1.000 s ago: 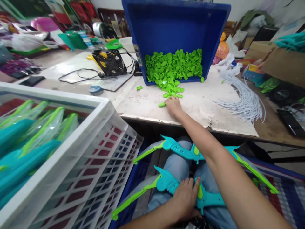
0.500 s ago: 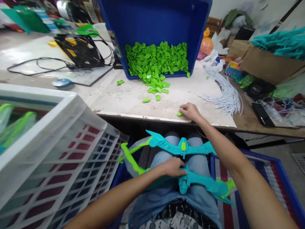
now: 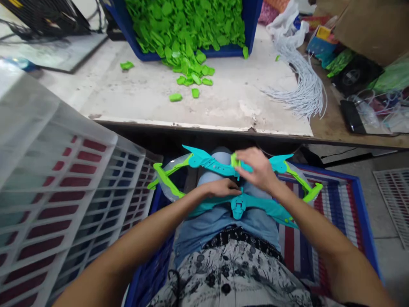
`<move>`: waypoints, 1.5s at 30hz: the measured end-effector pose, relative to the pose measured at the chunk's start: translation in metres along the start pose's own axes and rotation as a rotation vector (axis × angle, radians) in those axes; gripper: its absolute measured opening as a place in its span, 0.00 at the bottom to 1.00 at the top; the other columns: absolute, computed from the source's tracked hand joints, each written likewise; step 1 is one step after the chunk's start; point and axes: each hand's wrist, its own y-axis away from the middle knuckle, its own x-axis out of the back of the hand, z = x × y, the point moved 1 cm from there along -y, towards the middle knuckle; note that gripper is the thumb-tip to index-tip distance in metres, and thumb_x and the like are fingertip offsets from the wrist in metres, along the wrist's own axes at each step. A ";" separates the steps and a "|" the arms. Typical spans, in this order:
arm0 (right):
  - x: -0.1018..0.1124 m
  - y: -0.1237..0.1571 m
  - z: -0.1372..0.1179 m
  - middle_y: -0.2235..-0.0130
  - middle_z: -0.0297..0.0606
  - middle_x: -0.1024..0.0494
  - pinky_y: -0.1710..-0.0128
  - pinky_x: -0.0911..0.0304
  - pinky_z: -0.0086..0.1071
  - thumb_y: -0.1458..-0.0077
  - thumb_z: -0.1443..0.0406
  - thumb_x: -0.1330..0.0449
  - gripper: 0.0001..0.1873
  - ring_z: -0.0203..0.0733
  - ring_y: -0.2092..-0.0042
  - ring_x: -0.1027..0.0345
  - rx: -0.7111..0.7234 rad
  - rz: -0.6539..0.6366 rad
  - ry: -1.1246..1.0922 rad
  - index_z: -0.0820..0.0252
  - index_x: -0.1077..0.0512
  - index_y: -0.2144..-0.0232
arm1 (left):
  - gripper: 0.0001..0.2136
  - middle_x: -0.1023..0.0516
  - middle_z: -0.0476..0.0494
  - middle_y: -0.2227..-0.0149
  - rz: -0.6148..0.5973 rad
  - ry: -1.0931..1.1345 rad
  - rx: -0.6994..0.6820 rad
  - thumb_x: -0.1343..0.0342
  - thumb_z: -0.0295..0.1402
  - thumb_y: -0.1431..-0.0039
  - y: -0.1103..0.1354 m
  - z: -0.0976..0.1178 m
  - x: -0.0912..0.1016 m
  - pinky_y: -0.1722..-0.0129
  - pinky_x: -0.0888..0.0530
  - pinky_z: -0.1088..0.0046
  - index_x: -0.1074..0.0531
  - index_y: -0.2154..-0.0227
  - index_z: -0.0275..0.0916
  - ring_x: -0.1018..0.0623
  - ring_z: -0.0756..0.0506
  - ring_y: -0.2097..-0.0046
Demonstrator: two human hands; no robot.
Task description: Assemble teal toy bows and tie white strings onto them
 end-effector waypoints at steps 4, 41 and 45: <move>-0.007 0.099 -0.046 0.54 0.45 0.21 0.57 0.39 0.39 0.39 0.65 0.44 0.11 0.46 0.55 0.32 0.026 -0.071 0.076 0.63 0.26 0.57 | 0.20 0.23 0.45 0.68 -0.076 0.079 0.046 0.47 0.48 0.45 -0.003 -0.005 -0.001 0.64 0.34 0.72 0.23 0.66 0.33 0.29 0.45 0.66; -0.053 0.127 -0.059 0.58 0.45 0.25 0.51 0.46 0.47 0.48 0.47 0.38 0.35 0.51 0.55 0.36 -0.472 -0.276 0.207 0.64 0.34 0.46 | 0.22 0.32 0.48 0.72 0.001 -0.211 -0.002 0.47 0.51 0.50 0.020 0.009 -0.023 0.70 0.39 0.73 0.32 0.65 0.33 0.33 0.47 0.69; -0.058 0.128 -0.061 0.60 0.46 0.24 0.55 0.43 0.46 0.49 0.43 0.40 0.36 0.52 0.57 0.34 -0.470 -0.274 0.234 0.64 0.32 0.48 | 0.24 0.30 0.47 0.71 -0.020 -0.204 -0.010 0.45 0.52 0.51 0.017 0.009 -0.021 0.69 0.37 0.73 0.31 0.65 0.32 0.33 0.47 0.68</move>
